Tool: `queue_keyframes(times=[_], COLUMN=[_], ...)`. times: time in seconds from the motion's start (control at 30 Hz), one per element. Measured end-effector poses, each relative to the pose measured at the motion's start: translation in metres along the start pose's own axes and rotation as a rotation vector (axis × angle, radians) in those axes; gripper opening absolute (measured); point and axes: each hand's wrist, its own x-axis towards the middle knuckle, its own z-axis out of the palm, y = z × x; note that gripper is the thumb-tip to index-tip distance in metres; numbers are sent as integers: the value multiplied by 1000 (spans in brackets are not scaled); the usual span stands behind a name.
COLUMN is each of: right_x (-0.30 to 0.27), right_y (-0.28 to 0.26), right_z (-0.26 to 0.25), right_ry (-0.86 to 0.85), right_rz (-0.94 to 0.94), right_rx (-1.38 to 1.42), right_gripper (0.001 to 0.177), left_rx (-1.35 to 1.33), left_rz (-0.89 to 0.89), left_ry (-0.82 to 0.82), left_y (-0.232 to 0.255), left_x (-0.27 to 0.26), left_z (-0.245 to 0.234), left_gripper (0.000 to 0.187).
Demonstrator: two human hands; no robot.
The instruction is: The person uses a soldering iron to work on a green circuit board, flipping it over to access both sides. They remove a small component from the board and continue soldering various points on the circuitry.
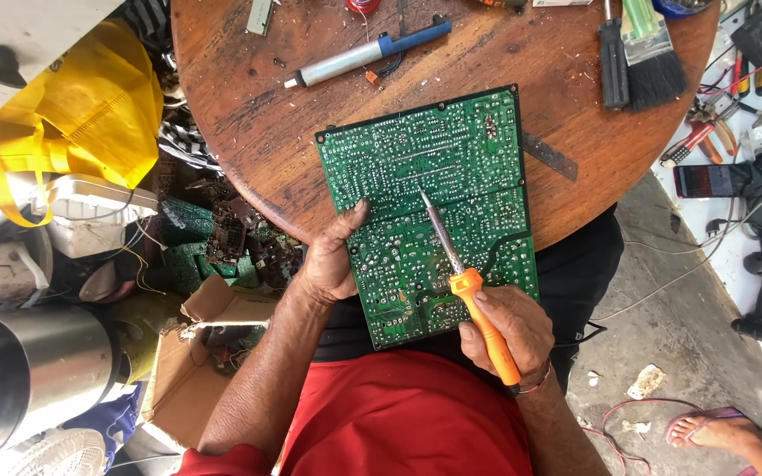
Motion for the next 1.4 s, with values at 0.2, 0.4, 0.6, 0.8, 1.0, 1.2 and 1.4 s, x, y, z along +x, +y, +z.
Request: queue_keyframes(times=[0.2, 0.4, 0.6, 0.8, 1.0, 1.2, 1.4], right_x=[1, 2, 7, 2, -1, -2, -13], right_y=[-2, -2, -4, -2, -2, 0, 7], right_z=[1, 1, -2, -3, -2, -7, -7], right_ry=[9, 8, 2, 11, 13, -3, 16], right_rz=[-5, -5, 3, 5, 20, 53, 66], right_rx=[-9, 4, 21, 14, 18, 69, 77], right_gripper=[30, 29, 29, 29, 29, 29, 29], left_rx=[-7, 2, 10, 10, 12, 9, 4], left_rz=[0, 0, 14, 8, 11, -1, -4], left_ry=[-5, -9, -11, -11, -18, -18, -21], left_y=[-3, -3, -4, -3, -3, -1, -1], left_x=[1, 2, 5, 6, 5, 3, 3], left_z=[-1, -2, -7, -8, -8, -4, -3], left_gripper=[35, 37, 36, 36, 35, 36, 37])
